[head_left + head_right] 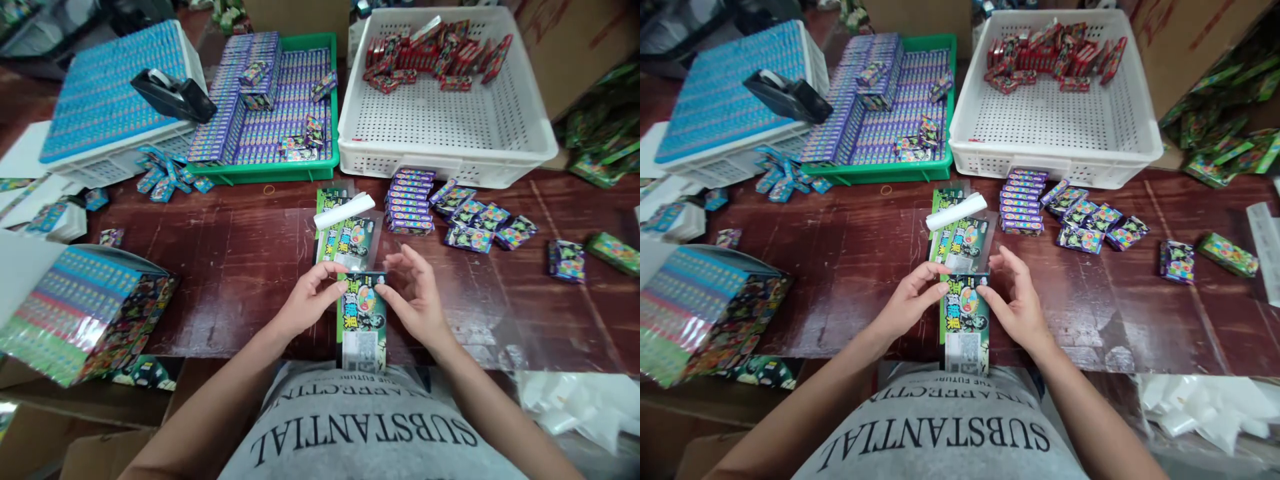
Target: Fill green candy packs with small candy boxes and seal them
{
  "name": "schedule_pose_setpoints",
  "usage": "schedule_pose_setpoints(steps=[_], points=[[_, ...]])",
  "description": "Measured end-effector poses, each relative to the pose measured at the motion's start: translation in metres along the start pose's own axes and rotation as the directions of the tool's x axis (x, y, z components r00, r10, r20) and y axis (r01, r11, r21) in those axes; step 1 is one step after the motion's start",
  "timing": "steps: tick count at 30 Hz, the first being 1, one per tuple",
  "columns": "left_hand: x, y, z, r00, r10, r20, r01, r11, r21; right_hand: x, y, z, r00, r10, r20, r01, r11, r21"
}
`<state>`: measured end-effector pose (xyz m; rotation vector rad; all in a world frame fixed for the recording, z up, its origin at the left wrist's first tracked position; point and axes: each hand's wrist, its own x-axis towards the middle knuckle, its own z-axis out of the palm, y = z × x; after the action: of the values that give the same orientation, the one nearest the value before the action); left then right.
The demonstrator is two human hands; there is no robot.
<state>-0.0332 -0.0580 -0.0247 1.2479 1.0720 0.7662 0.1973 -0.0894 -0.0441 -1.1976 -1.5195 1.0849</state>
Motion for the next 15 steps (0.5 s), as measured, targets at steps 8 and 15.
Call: schedule_pose_setpoints(steps=[8, 15], points=[[0.009, 0.003, 0.004, 0.989, 0.091, -0.117, -0.095, 0.995, -0.028, 0.005, -0.002, 0.012, 0.997, 0.046, -0.061, -0.040, 0.994, 0.099], [0.008, 0.020, 0.003, 0.998, 0.056, -0.041, -0.054, 0.998, 0.040, 0.015, -0.018, -0.003, 0.989, 0.145, -0.022, -0.139, 0.974, 0.178]])
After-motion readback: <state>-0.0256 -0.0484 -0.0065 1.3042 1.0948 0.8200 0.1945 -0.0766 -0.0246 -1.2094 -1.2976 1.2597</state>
